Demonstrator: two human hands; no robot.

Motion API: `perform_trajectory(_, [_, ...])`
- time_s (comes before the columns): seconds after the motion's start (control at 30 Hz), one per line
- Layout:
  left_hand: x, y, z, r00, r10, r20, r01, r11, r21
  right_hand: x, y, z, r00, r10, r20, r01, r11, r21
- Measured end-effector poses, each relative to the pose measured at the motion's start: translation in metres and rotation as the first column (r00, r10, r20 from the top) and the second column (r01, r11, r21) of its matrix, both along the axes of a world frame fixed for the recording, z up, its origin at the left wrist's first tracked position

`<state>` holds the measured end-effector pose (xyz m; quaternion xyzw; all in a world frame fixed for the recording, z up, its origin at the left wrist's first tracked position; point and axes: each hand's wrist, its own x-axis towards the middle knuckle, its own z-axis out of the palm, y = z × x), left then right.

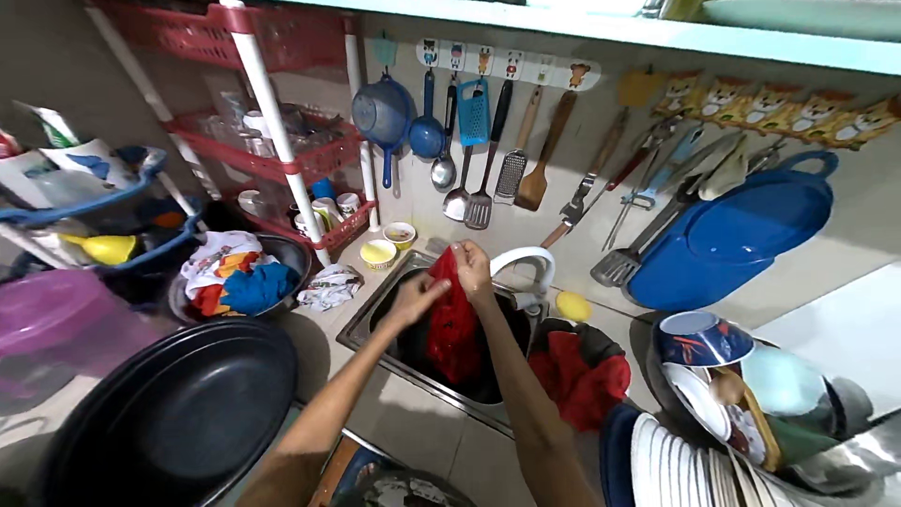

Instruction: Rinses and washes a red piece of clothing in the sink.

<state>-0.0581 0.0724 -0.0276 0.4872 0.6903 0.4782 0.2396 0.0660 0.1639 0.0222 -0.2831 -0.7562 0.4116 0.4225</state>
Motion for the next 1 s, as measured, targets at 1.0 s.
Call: perform_trajectory(1.0, [-0.070,0.005,0.031,0.518,0.026,0.855,-0.168,0.983,0.072,0.029,0.010,-0.074,0.977,-0.215,0.002,0.213,0.969,0.121])
